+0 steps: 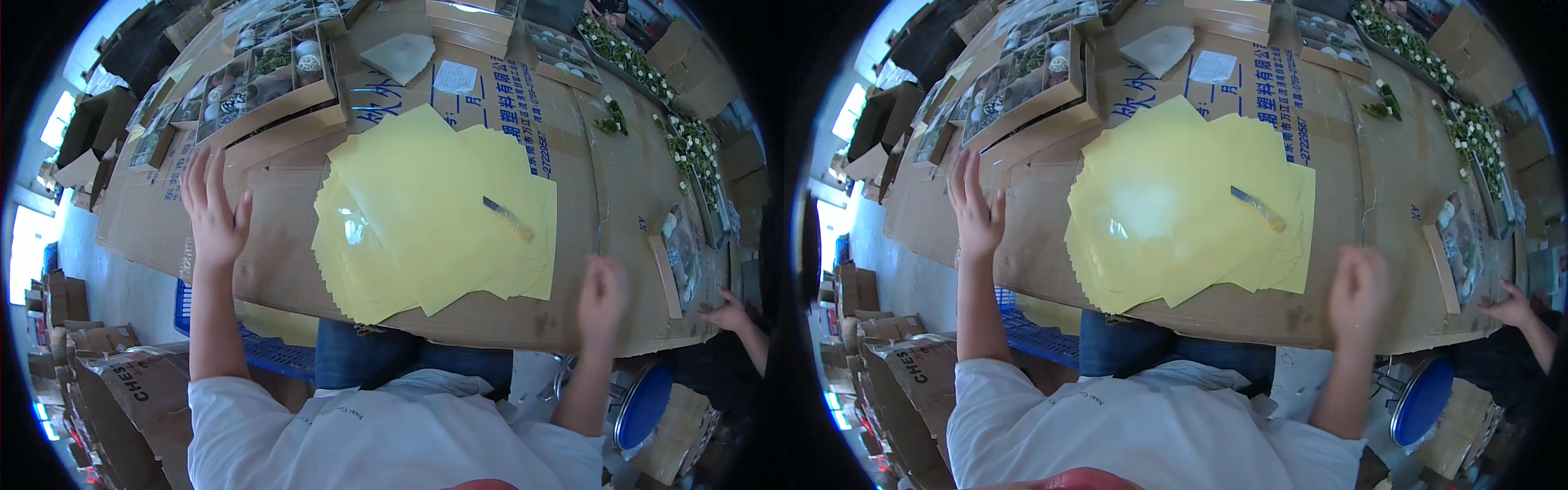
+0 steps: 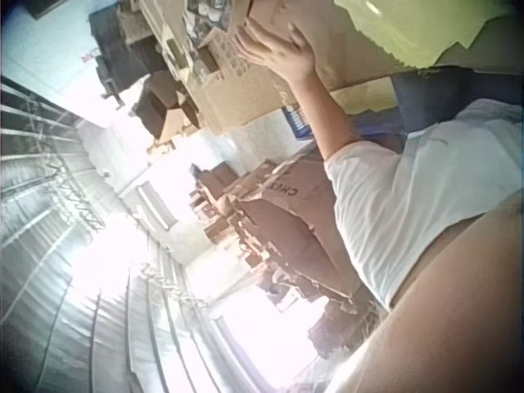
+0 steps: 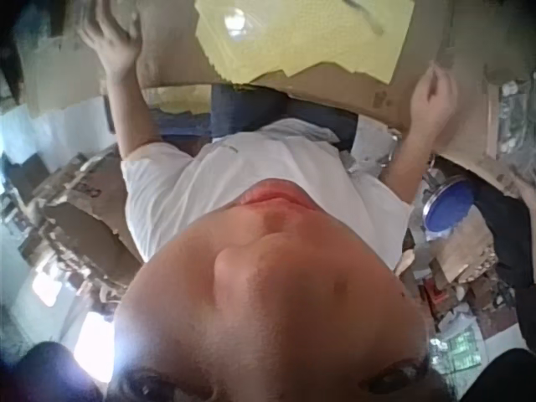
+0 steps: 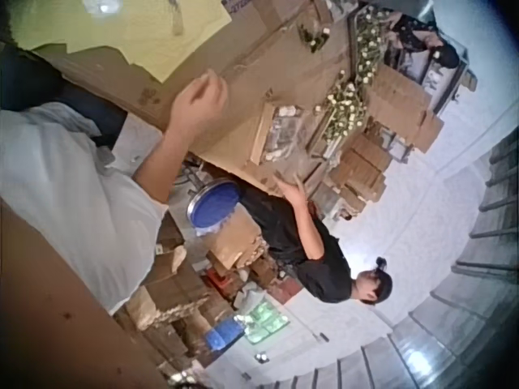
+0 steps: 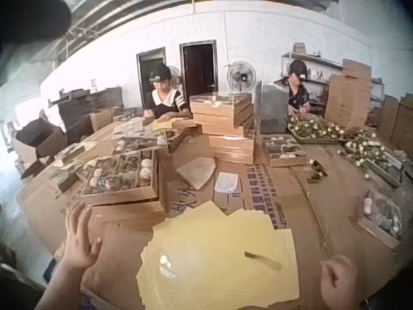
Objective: Packaging various small decorative items into divided gift boxes and sealing them with clear adhesive film.
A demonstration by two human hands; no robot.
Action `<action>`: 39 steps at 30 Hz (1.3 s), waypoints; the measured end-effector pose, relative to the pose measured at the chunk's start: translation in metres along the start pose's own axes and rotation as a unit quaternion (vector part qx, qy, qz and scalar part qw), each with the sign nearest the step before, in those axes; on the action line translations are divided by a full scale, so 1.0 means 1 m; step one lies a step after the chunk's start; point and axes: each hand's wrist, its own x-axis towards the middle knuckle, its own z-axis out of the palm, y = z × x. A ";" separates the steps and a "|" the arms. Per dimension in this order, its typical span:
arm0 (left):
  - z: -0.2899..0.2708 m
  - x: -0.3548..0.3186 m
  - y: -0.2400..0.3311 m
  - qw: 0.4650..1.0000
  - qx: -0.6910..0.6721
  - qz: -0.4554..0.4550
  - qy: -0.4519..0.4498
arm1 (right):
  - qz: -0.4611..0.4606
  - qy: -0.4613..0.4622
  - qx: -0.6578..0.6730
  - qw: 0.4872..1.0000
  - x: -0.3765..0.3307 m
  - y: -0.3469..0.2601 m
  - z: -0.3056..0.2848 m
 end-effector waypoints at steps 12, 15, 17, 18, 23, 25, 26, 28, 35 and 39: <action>-0.028 -0.091 0.021 0.978 -0.063 -0.192 -0.059 | 0.356 -0.161 -0.363 0.846 0.084 0.216 -0.010; -0.016 -0.054 0.008 0.988 -0.022 -0.150 -0.023 | 0.324 -0.162 -0.368 0.856 0.066 0.202 -0.014; -0.006 -0.022 0.005 0.995 0.047 -0.083 -0.008 | 0.303 -0.158 -0.365 0.866 0.048 0.205 -0.022; -0.005 -0.008 0.005 0.995 0.081 -0.056 -0.004 | 0.276 -0.156 -0.357 0.879 0.044 0.198 -0.022; 0.017 0.031 -0.014 0.984 0.165 0.018 -0.060 | 0.228 -0.169 -0.331 0.900 -0.002 0.135 -0.041; 0.007 0.041 -0.016 0.994 0.100 0.035 0.017 | 0.192 -0.140 -0.347 0.907 -0.032 0.142 -0.051; -0.001 0.041 -0.015 0.996 0.074 0.027 0.043 | 0.167 -0.120 -0.333 0.920 -0.043 0.142 -0.055; -0.022 0.024 -0.013 0.992 0.080 -0.058 0.082 | 0.127 -0.091 -0.295 0.943 -0.052 0.129 -0.061; -0.062 0.004 -0.117 0.928 0.293 -0.111 0.203 | 0.334 0.101 -0.135 0.927 -0.098 0.301 -0.125; -0.006 -0.038 -0.185 0.878 0.257 -0.355 -0.191 | 0.322 0.061 -0.364 0.872 -0.074 0.245 -0.099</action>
